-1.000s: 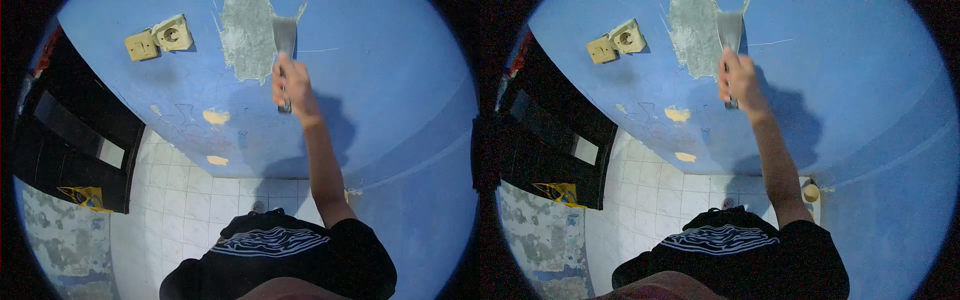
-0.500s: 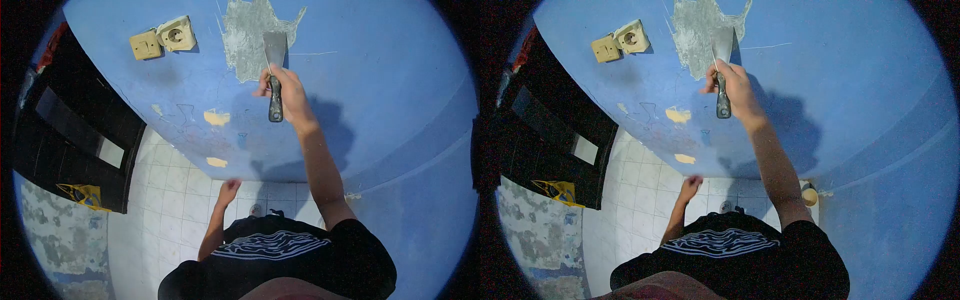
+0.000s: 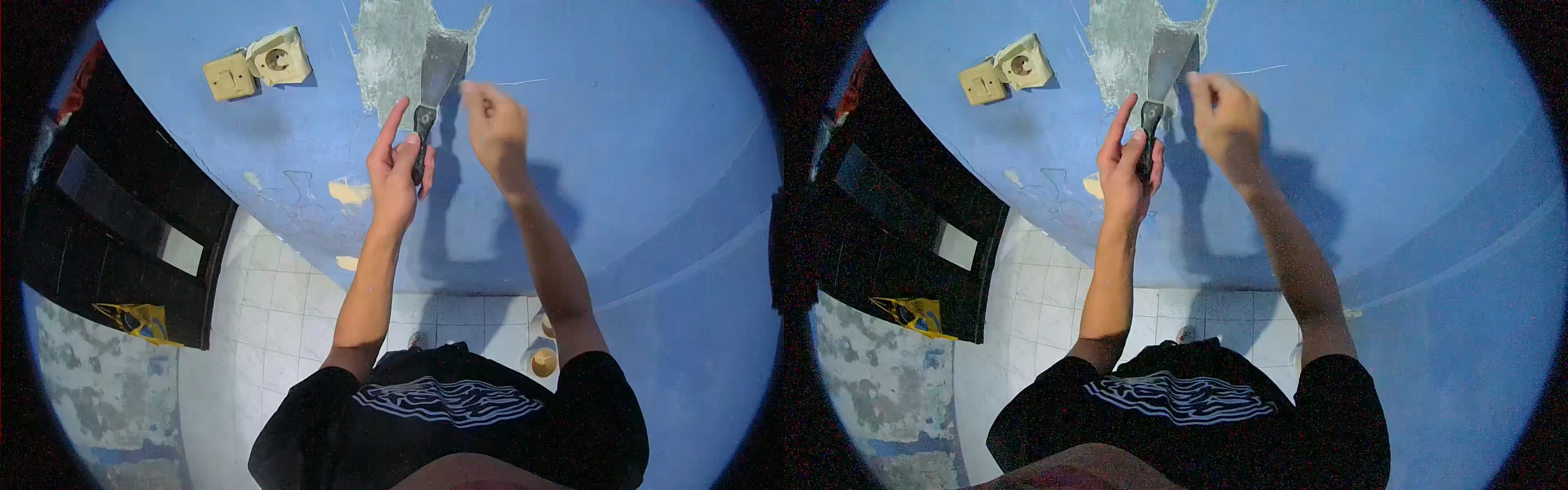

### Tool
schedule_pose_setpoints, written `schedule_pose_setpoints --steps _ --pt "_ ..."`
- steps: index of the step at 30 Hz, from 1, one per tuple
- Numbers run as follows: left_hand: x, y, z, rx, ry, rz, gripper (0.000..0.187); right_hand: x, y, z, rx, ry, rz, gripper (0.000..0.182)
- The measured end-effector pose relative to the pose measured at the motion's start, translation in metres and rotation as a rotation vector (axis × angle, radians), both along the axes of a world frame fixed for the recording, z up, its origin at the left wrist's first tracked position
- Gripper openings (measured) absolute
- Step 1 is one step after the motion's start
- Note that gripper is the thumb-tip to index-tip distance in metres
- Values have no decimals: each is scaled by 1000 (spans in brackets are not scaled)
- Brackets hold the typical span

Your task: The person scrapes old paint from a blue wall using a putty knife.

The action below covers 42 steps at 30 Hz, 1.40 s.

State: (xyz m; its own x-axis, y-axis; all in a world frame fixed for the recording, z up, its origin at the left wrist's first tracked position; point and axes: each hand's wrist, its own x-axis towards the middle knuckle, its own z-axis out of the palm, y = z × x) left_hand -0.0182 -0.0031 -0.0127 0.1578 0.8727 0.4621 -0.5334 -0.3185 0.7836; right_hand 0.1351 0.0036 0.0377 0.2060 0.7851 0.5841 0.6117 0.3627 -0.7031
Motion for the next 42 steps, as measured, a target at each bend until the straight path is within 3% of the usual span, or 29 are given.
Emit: schedule_pose_setpoints --steps 1,3,4,6,18,21,26,32,34,42 --pt "-1 -5 3 32 64 64 49 3 3 0 6 -1 0 27" --pt "5 -11 0 98 78 150 46 10 10 0 750 -586 -344 30" --pt "10 -7 2 100 77 149 46 9 15 5 752 -588 -345 30" --pt "17 0 9 70 31 123 45 1 24 15 799 -852 -235 40" --pt "17 -2 19 -25 135 241 40 -18 46 15 782 -873 -486 36" --pt "16 -4 0 -30 118 243 40 -22 46 -4 776 -902 -449 37" --pt "22 6 18 0 104 258 41 -17 47 19 804 -915 -514 37" --pt "21 -3 3 -164 61 194 40 -19 46 7 771 -936 -512 34" --pt "24 13 14 -125 -69 166 37 -20 48 11 781 -924 -559 34" --pt "29 -2 6 -91 19 269 34 -17 47 6 787 -917 -566 35"
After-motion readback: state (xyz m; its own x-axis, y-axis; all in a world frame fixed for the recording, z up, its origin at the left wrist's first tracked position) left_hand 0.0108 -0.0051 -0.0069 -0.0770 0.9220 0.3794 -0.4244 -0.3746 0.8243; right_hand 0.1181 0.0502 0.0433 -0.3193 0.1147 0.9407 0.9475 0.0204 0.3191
